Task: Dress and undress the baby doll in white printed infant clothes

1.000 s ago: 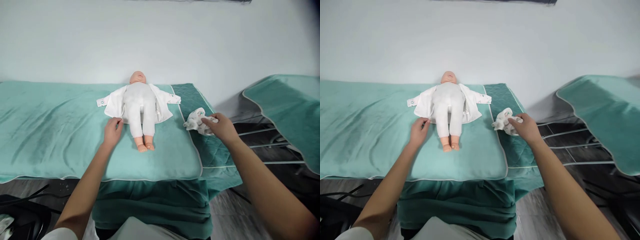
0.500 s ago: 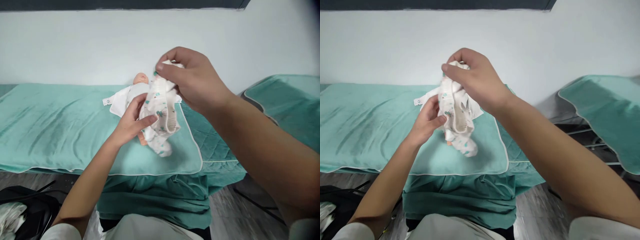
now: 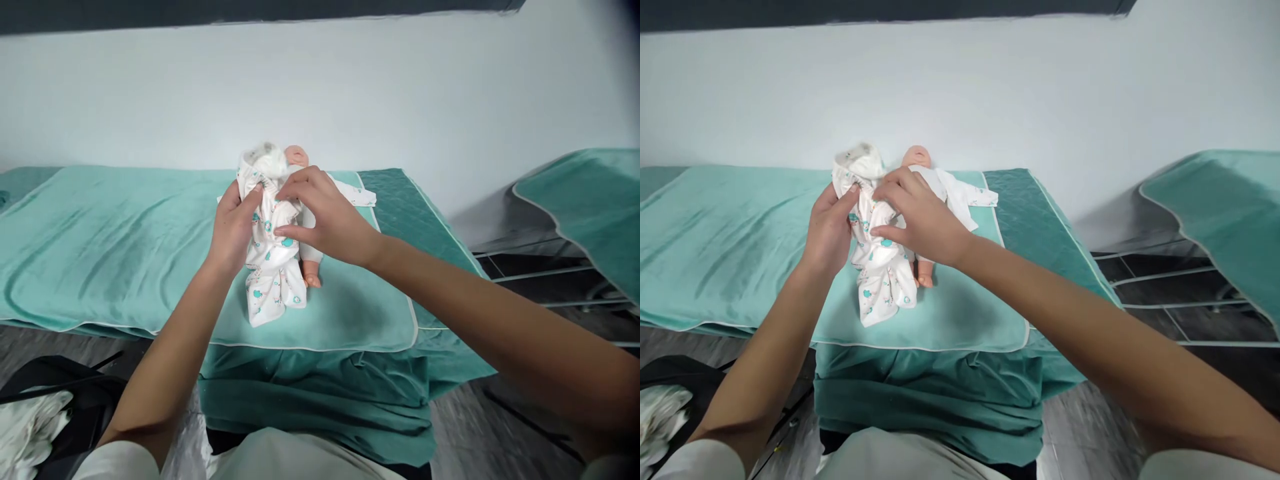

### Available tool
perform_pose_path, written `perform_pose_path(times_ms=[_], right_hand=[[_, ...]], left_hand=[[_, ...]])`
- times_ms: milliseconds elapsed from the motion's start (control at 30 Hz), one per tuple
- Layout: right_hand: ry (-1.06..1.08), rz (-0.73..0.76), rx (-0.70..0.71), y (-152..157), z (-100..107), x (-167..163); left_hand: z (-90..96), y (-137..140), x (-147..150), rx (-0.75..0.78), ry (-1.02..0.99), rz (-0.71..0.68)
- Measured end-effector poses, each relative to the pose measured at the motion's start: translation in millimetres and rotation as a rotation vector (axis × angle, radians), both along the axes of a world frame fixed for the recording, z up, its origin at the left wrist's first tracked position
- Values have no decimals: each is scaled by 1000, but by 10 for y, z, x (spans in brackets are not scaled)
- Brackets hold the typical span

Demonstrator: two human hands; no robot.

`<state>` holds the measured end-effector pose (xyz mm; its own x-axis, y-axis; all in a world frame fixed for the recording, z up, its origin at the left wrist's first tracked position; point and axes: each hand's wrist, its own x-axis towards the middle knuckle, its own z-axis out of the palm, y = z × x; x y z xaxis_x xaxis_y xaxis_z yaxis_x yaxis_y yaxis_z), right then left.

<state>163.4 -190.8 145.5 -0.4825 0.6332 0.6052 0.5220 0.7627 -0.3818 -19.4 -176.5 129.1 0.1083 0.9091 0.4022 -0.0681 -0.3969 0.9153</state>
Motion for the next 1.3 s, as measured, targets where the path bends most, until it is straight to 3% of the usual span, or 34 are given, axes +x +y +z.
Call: perform_pose_path(times_ms=[167, 300, 367, 533, 833, 1000, 1133, 1300], right_hand=[[-31, -44, -100, 33, 11, 12], [116, -17, -177, 70, 202, 62], [210, 38, -231, 86, 317, 78], [423, 180, -431, 146, 457, 115], [650, 154, -527, 278, 425, 282], [621, 187, -600, 227, 383, 264], [568, 288, -697, 190, 372, 347], [210, 257, -771, 172, 368, 303]], left_hand=[[-2, 49, -14, 9, 8, 6], [76, 106, -70, 155, 8, 62], [165, 101, -75, 172, 19, -15], [348, 98, -44, 15, 72, -245], [303, 283, -45, -78, 248, -420], [168, 234, 84, -71, 279, -366], [163, 273, 26, -60, 133, -220], [295, 314, 2, -19, -46, -207]])
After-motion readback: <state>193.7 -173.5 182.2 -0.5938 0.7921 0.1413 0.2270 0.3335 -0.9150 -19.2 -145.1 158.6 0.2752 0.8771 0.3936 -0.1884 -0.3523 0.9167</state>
